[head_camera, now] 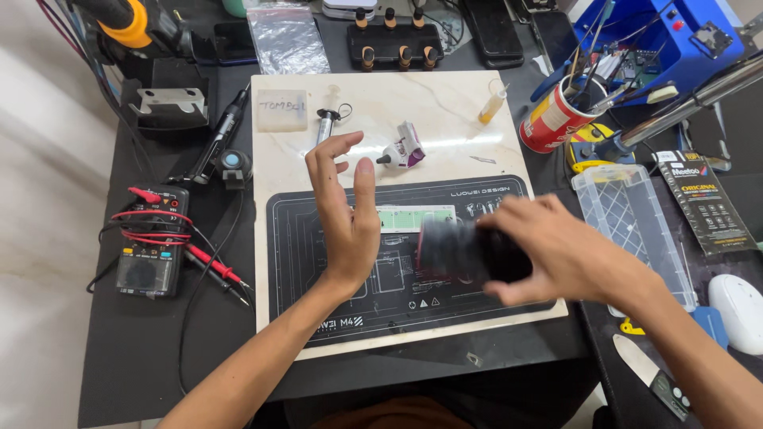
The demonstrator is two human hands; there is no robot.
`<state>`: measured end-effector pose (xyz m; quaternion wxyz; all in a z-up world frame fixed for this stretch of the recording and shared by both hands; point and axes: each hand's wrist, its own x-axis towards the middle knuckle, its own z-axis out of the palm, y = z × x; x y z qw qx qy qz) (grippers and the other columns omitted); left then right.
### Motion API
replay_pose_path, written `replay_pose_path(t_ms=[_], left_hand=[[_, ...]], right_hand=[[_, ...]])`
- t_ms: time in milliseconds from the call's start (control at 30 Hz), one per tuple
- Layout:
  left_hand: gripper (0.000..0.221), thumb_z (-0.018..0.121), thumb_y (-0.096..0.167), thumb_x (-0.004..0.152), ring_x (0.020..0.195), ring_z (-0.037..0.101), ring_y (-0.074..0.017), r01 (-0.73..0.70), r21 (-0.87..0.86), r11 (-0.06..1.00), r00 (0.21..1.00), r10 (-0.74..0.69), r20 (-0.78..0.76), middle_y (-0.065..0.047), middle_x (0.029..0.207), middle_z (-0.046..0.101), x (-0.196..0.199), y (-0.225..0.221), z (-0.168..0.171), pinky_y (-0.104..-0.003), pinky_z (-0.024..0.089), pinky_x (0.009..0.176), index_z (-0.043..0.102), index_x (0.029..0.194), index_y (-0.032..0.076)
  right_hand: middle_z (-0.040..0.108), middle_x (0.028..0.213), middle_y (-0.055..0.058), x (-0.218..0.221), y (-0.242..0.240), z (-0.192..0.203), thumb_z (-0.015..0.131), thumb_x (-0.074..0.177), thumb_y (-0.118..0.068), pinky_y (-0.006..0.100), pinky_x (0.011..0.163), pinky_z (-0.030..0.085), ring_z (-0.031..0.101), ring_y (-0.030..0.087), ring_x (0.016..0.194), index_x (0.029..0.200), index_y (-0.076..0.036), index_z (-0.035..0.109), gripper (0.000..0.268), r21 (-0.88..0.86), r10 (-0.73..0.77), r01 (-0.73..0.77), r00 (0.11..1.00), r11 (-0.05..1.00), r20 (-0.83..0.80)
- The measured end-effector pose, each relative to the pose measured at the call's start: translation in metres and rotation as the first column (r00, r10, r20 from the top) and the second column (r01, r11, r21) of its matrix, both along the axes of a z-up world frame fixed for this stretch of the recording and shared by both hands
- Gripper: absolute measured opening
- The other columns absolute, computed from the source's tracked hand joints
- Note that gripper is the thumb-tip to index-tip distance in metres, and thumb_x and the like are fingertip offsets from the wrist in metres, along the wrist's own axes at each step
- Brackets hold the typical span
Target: The person places clamps around the edges of a mobile phone to secure the screen to the chassis, then takes a second phone and performs a similar clamping action before handling and placing small internal components.
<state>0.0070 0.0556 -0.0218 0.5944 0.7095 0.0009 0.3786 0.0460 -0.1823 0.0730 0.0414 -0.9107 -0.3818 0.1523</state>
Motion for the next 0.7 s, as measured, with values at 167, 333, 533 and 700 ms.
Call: replay_pose_path(t_ms=[167,333,533,700], left_hand=[[0.029,0.049,0.024,0.11,0.129,0.05,-0.022,-0.008,-0.003,1.0,1.0,0.008,-0.021,-0.01,0.134,0.055,-0.001,-0.002,0.0,-0.039,0.039,0.11,0.052,0.131,0.005],[0.03,0.049,0.024,0.109,0.127,0.051,-0.0232,0.02,-0.021,1.0,0.998,-0.021,-0.06,-0.011,0.131,0.053,-0.001,-0.005,0.004,-0.04,0.04,0.109,0.052,0.131,0.003],[0.031,0.05,0.023,0.108,0.129,0.051,-0.0247,0.039,0.003,0.999,0.996,-0.039,-0.074,-0.012,0.132,0.053,-0.001,-0.007,0.0,-0.04,0.04,0.111,0.052,0.132,0.002],[0.03,0.051,0.022,0.108,0.128,0.052,-0.0243,0.049,-0.01,0.999,0.997,-0.049,-0.064,-0.012,0.13,0.054,0.0,-0.007,0.001,-0.04,0.041,0.113,0.053,0.13,0.001]], right_hand=[[0.064,0.105,0.019,0.037,0.025,-0.028,0.074,0.072,-0.058,0.047,0.08,0.057,0.068,0.035,0.091,0.112,0.006,0.064,0.077,0.315,-0.341,0.287,0.931,0.905,0.13],[0.064,0.102,0.024,0.077,0.049,-0.06,0.077,0.079,-0.061,0.05,0.081,0.053,0.066,0.041,0.087,0.101,0.009,0.066,0.074,0.233,-0.42,0.355,0.828,0.905,0.371],[0.065,0.098,0.026,0.089,0.067,-0.072,0.076,0.08,-0.061,0.05,0.077,0.054,0.068,0.04,0.087,0.096,0.01,0.066,0.074,0.229,-0.371,0.298,0.825,0.927,0.426],[0.07,0.094,0.026,0.101,0.069,-0.045,0.074,0.078,-0.072,0.049,0.072,0.058,0.072,0.041,0.083,0.091,0.006,0.07,0.08,0.019,-0.349,0.362,0.88,0.932,0.321]])
